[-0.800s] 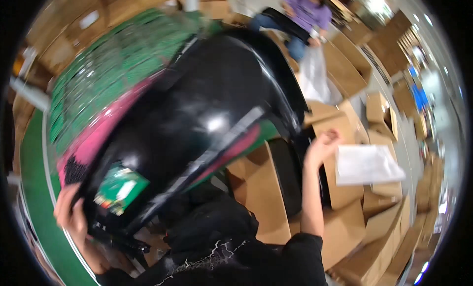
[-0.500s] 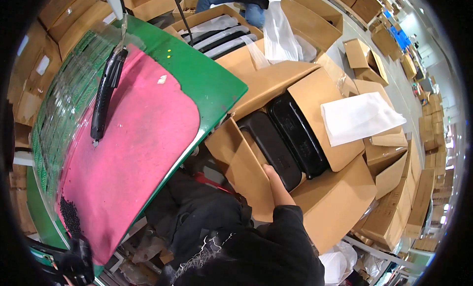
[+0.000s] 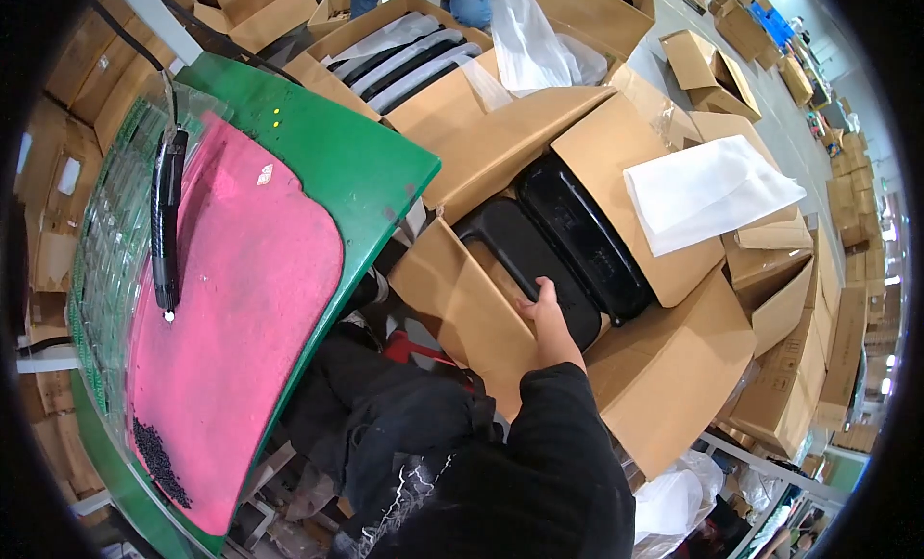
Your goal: Assembling circuit boards into black plastic housings using an electric screwdriver.
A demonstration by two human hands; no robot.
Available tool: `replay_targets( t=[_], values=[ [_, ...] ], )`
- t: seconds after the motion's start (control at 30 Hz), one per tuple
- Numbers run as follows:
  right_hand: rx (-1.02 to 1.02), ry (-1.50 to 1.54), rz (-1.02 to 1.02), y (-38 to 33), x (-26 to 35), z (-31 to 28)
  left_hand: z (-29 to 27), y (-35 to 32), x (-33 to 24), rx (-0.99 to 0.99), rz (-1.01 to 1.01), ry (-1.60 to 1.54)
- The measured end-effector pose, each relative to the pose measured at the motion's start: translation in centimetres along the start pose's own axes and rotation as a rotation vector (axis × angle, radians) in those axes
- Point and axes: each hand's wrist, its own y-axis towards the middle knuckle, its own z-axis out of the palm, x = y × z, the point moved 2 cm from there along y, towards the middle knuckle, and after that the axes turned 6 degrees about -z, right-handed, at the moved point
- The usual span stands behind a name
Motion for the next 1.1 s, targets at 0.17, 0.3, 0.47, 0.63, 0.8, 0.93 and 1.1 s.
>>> replay_targets(
  t=[0.17, 0.3, 0.47, 0.63, 0.8, 0.93, 1.1],
  values=[
    [0.228, 0.275, 0.007, 3.4, -0.1, -2.4, 3.1, -4.2, 9.7, 0.343, 0.036, 0.366],
    [0.144, 0.53, -0.04, 1.4, -0.3, -1.9, 3.4, -2.3, 1.3, 0.302, -0.007, 0.136],
    [0.09, 0.594, -0.135, 2.8, 2.0, -3.8, 6.5, -0.5, -0.9, -0.047, -1.253, -1.065],
    [-0.236, 0.487, -0.351, -3.9, 9.5, -4.1, 6.9, 6.3, -20.6, 0.197, -1.195, -1.098],
    [-0.246, 0.069, -1.434, -18.4, 14.8, -0.4, 10.4, 5.5, -9.0, 0.358, -1.042, -1.375],
    [0.066, -0.389, -2.071, -32.4, 15.2, 1.1, 11.2, 6.8, -22.9, 0.418, -0.946, -1.265],
    [0.67, -0.785, -2.588, -47.3, 6.2, 4.6, 11.0, 9.0, -33.0, 0.698, -0.441, -1.362]
  ],
)
